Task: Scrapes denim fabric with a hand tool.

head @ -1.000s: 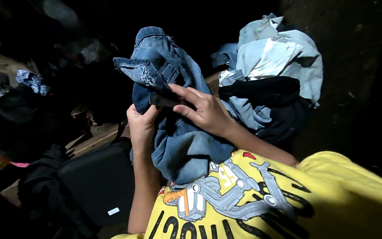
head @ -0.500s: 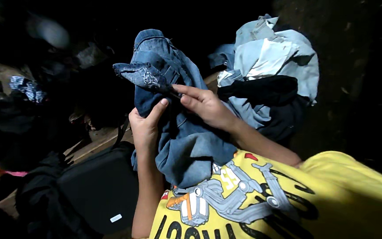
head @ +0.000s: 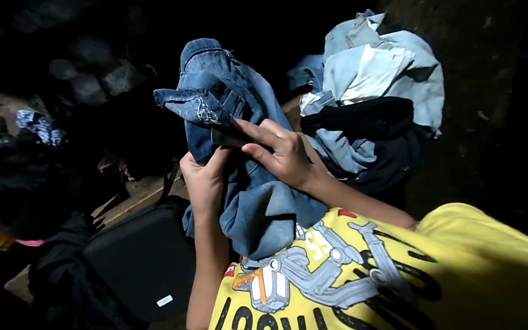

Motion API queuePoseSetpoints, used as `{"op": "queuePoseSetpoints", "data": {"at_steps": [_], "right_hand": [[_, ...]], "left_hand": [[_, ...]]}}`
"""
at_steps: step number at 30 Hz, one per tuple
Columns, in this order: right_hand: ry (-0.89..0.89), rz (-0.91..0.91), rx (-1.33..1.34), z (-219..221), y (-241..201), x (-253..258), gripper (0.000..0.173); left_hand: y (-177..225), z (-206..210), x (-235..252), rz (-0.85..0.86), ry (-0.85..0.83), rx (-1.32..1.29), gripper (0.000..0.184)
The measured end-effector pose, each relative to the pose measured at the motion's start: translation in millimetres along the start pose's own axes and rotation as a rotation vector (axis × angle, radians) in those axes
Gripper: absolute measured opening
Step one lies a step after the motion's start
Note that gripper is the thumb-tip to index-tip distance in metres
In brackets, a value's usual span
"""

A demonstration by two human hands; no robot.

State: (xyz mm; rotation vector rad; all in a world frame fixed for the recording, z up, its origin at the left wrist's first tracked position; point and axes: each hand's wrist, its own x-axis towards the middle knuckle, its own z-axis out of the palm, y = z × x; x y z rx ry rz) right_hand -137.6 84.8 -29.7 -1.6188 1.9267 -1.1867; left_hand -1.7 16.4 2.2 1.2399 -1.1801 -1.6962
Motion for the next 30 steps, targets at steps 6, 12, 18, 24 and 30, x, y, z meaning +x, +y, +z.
{"op": "queuePoseSetpoints", "data": {"at_steps": [6,12,18,24,30], "right_hand": [[-0.160,0.280,0.542,-10,-9,23,0.028],[-0.547,0.541,1.137,-33,3,46,0.029],[-0.246,0.053,0.302,-29,3,15,0.046],[-0.083,-0.110,0.050,-18,17,-7,0.055],[-0.054,-0.153,0.014,-13,22,-1,0.050]], "left_hand": [[-2,-3,4,0.019,-0.060,0.027,0.014],[-2,-8,2,-0.059,-0.038,-0.009,0.015],[3,-8,2,-0.099,-0.025,-0.056,0.015],[6,-10,3,-0.108,-0.067,-0.030,0.014],[10,-8,2,-0.128,-0.084,-0.030,0.017]]}}
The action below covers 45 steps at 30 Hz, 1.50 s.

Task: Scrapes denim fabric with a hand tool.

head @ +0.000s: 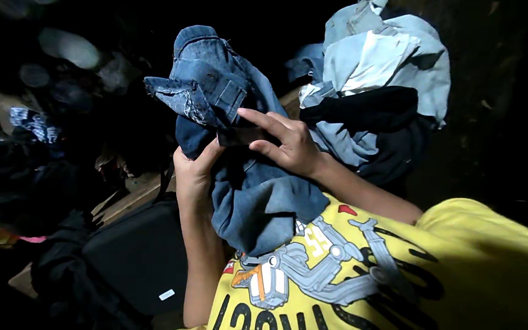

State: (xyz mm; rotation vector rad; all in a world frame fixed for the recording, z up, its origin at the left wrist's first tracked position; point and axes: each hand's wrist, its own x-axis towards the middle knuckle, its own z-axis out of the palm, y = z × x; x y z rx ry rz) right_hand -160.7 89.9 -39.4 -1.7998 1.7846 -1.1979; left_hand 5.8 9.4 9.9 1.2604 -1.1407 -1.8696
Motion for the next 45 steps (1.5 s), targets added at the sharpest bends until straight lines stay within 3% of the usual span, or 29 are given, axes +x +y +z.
{"op": "queuePoseSetpoints", "data": {"at_steps": [6,11,15,18,23,26,29,32,35,39,45], "right_hand": [[0.014,-0.120,0.010,4,2,20,0.048],[0.022,-0.097,-0.042,2,10,9,0.045],[0.028,-0.074,-0.023,9,-1,19,0.038],[0.003,0.133,0.257,12,-9,20,0.033],[-0.246,0.702,1.096,-16,-20,33,0.028],[-0.393,0.788,1.225,-24,-11,38,0.029],[-0.260,0.666,1.011,-21,-21,34,0.030],[-0.214,0.364,0.574,-19,-25,21,0.038],[-0.126,0.235,0.189,-12,-23,6,0.044],[-0.081,0.184,0.042,-8,-19,0,0.044],[-0.082,0.165,0.053,0,-25,18,0.042]], "left_hand": [[-8,-8,2,0.105,-0.061,0.029,0.027],[-4,-6,4,0.043,-0.036,0.015,0.023],[-7,-4,4,0.109,-0.068,0.076,0.026],[-10,-9,6,0.115,-0.098,0.075,0.020],[-13,-11,3,0.106,-0.121,0.071,0.015],[-13,-7,4,0.141,-0.100,0.075,0.015],[-12,-4,5,0.142,-0.051,0.089,0.014],[-12,-2,3,0.138,-0.007,0.086,0.013],[-10,4,4,0.163,0.022,0.039,0.019],[-11,3,5,0.182,0.005,0.043,0.021],[-15,-1,3,0.202,-0.056,0.134,0.023]]}}
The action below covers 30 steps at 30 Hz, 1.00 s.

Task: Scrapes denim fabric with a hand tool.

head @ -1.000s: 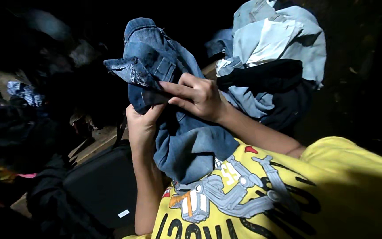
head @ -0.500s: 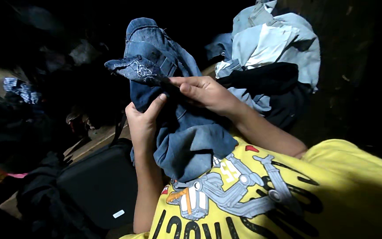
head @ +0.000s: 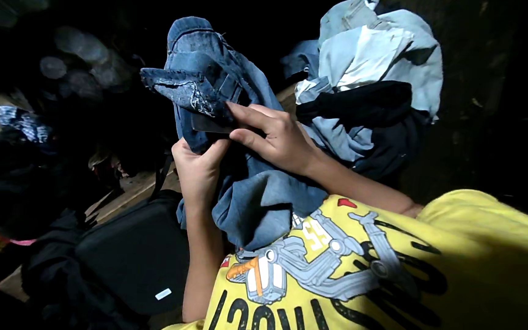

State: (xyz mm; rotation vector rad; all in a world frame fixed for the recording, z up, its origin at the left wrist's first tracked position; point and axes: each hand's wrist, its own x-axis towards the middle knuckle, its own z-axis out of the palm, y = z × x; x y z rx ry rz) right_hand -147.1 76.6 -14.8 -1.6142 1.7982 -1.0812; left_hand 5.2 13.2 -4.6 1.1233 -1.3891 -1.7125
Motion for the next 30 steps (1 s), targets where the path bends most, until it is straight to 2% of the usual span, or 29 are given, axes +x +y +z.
{"op": "queuePoseSetpoints", "data": {"at_steps": [2,4,8,11,13,16,17,18,20,21,24,27,30], "right_hand": [[0.069,0.001,0.063,7,1,2,0.037],[0.079,0.113,0.306,9,-1,0,0.032],[-0.144,0.559,1.086,-8,-10,14,0.023],[-0.302,0.707,1.305,-17,-5,20,0.026],[-0.315,0.672,1.277,-17,-5,22,0.025],[-0.214,0.465,1.047,-15,-11,22,0.023],[-0.175,0.382,0.959,-16,-13,22,0.024],[-0.156,0.312,0.874,-18,-14,22,0.025],[-0.144,0.226,0.758,-19,-15,22,0.027],[-0.138,0.199,0.711,-20,-14,22,0.028],[-0.105,0.153,0.580,-21,-8,21,0.032],[-0.038,0.094,0.532,-13,-2,20,0.033],[0.006,0.070,0.350,-7,0,13,0.040]], "left_hand": [[-1,-1,-1,0.004,0.004,0.000,0.020],[-1,-1,0,-0.006,0.010,-0.022,0.017],[1,-2,1,-0.057,0.031,-0.079,0.015],[9,7,4,-0.105,0.136,-0.177,0.025],[12,8,4,-0.123,0.146,-0.193,0.024],[9,-7,2,-0.128,0.017,-0.165,0.009],[12,-11,2,-0.139,-0.027,-0.135,0.023],[14,-11,4,-0.135,-0.035,-0.123,0.027],[20,-9,10,-0.129,-0.019,-0.119,0.009],[24,-8,14,-0.141,0.000,-0.113,0.007],[30,-8,18,-0.165,0.009,-0.078,0.015],[28,-5,15,-0.166,0.025,-0.081,0.015],[24,3,10,-0.174,0.106,-0.050,0.010]]}}
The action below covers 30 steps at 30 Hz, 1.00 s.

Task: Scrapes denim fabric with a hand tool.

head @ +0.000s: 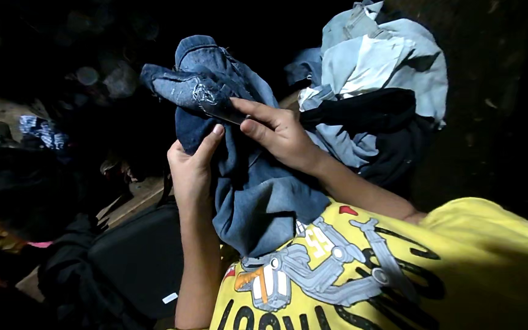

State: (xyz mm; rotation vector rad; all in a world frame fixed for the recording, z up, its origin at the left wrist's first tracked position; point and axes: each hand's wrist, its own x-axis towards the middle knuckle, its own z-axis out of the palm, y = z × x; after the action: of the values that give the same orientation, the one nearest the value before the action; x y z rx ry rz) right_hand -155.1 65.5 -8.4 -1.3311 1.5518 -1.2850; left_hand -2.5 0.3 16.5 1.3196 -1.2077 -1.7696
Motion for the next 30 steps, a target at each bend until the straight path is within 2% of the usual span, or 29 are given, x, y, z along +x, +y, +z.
{"op": "queuePoseSetpoints", "data": {"at_steps": [2,6,8,11,15,18,23,25,27,30], "right_hand": [[0.023,-0.009,-0.143,0,-3,-10,0.045],[0.016,-0.062,-0.353,2,-5,-28,0.049],[0.023,-0.056,-0.406,3,-3,-30,0.048],[0.036,-0.027,-0.415,4,-1,-29,0.048],[0.064,-0.040,-0.387,8,-1,-21,0.050],[0.093,-0.091,-0.383,9,0,-19,0.046],[0.098,-0.068,-0.413,6,6,-27,0.041],[0.123,-0.074,-0.357,11,8,-22,0.039],[0.113,-0.004,-0.147,14,8,-16,0.035],[-0.020,0.329,0.429,2,-7,-6,0.025]], "left_hand": [[-4,3,-3,0.024,0.049,-0.012,0.008],[-6,10,-7,0.075,0.122,-0.040,0.019],[-7,11,-9,0.085,0.125,-0.057,0.018],[-13,6,-11,0.116,0.073,-0.012,0.012],[-19,7,-11,0.199,0.052,0.019,0.016],[-21,8,-11,0.230,0.058,0.016,0.017],[-27,8,-9,0.280,0.063,0.037,0.015],[-29,9,-9,0.305,0.042,0.064,0.016],[-30,7,-7,0.321,0.033,0.079,0.015],[-29,3,-6,0.269,0.017,0.046,0.012]]}}
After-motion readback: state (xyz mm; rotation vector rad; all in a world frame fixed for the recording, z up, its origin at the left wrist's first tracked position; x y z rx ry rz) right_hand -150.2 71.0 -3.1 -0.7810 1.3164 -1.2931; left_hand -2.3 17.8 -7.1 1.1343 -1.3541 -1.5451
